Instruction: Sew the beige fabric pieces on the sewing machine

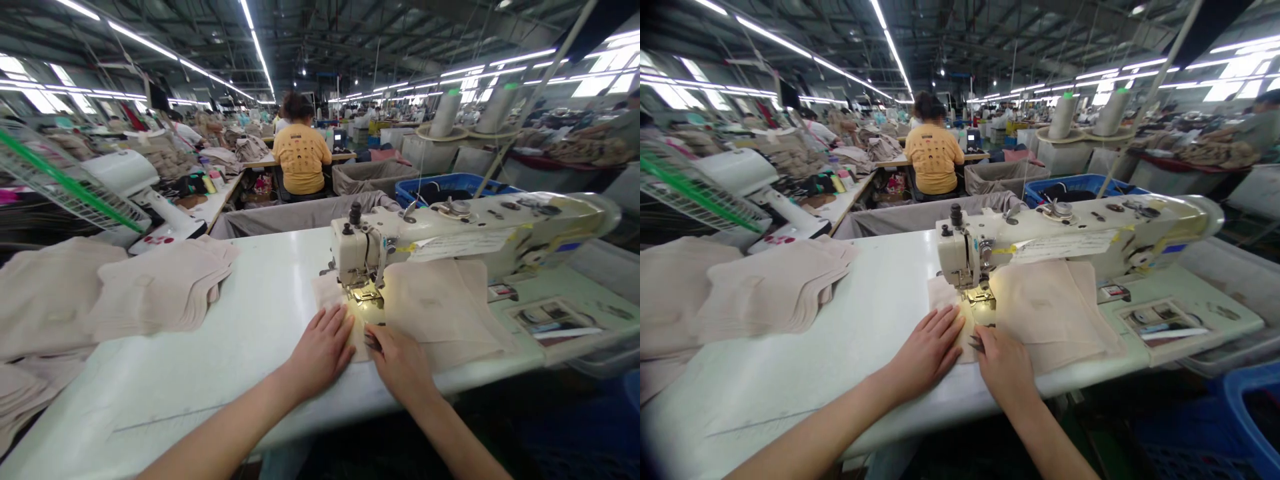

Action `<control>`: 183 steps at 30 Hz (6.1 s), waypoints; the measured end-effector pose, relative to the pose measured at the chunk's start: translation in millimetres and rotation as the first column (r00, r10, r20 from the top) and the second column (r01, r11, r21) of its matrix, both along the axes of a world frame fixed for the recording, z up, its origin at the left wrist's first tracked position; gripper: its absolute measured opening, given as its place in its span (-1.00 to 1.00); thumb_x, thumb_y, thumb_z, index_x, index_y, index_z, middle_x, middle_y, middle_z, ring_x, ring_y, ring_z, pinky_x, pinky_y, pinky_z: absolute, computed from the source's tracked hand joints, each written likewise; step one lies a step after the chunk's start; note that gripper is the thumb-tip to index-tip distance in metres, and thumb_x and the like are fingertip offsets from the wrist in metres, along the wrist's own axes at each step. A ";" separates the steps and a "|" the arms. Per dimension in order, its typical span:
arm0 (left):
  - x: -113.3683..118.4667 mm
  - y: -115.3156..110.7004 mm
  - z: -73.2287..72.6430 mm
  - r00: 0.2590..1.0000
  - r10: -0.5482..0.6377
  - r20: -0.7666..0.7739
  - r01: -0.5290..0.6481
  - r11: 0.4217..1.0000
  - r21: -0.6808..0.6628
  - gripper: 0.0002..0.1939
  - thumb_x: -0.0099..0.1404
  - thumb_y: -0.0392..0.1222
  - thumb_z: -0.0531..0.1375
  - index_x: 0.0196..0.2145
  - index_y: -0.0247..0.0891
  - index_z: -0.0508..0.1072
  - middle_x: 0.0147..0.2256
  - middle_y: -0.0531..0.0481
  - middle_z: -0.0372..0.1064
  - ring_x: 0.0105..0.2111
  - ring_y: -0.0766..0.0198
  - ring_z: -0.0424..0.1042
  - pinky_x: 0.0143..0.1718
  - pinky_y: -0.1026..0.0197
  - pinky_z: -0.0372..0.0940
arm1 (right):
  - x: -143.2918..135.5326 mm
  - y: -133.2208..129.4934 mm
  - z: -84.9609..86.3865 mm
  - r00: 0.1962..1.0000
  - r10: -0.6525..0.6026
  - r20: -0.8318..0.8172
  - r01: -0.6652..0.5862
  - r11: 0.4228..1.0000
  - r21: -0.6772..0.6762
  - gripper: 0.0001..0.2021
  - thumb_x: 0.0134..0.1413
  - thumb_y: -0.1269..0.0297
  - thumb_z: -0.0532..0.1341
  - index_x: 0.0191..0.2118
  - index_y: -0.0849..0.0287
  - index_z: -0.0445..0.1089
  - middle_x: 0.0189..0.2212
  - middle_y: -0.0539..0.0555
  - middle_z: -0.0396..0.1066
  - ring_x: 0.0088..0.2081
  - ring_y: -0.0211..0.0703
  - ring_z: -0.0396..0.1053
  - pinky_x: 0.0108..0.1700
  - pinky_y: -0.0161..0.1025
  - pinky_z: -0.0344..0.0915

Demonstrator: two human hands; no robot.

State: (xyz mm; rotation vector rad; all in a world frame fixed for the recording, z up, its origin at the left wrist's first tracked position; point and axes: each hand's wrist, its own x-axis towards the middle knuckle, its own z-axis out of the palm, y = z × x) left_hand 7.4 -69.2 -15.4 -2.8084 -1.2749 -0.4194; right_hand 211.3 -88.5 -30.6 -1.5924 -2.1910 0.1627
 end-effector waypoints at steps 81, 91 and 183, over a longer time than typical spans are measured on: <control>-61.9 -34.2 31.6 0.648 0.589 0.483 -0.269 0.770 -0.579 -0.75 0.33 -0.10 0.13 -0.22 -0.21 0.59 -0.32 -0.04 0.56 -0.29 0.12 0.51 -0.24 0.12 0.42 | 4.0 -5.2 3.9 0.749 -0.213 -0.628 0.085 0.970 -0.228 -0.69 -0.01 0.00 0.33 -0.42 0.03 0.22 -0.60 -0.12 0.29 -0.58 -0.22 0.27 -0.51 -0.30 0.26; -52.7 -52.8 30.4 0.579 0.705 0.410 -0.516 0.706 -0.485 -0.71 0.37 -0.09 0.09 -0.49 -0.21 0.41 -0.44 -0.01 0.37 -0.38 0.16 0.41 -0.30 0.13 0.34 | 1.5 -3.9 2.7 0.901 -0.122 -0.417 0.020 0.971 -0.240 -0.79 0.11 0.01 0.22 -0.29 0.01 0.45 -0.52 -0.04 0.47 -0.53 -0.14 0.38 -0.43 -0.25 0.33; -73.6 -60.1 6.4 0.683 0.639 0.354 -0.520 0.766 -0.379 -0.71 0.42 0.01 0.12 -0.16 -0.14 0.59 -0.28 0.03 0.48 -0.32 0.26 0.52 -0.28 0.27 0.46 | 2.3 10.3 12.4 0.873 -0.184 -0.451 0.016 0.936 -0.352 -0.81 0.19 0.23 0.17 -0.33 0.12 0.52 -0.40 0.01 0.47 -0.43 -0.21 0.36 -0.36 -0.28 0.26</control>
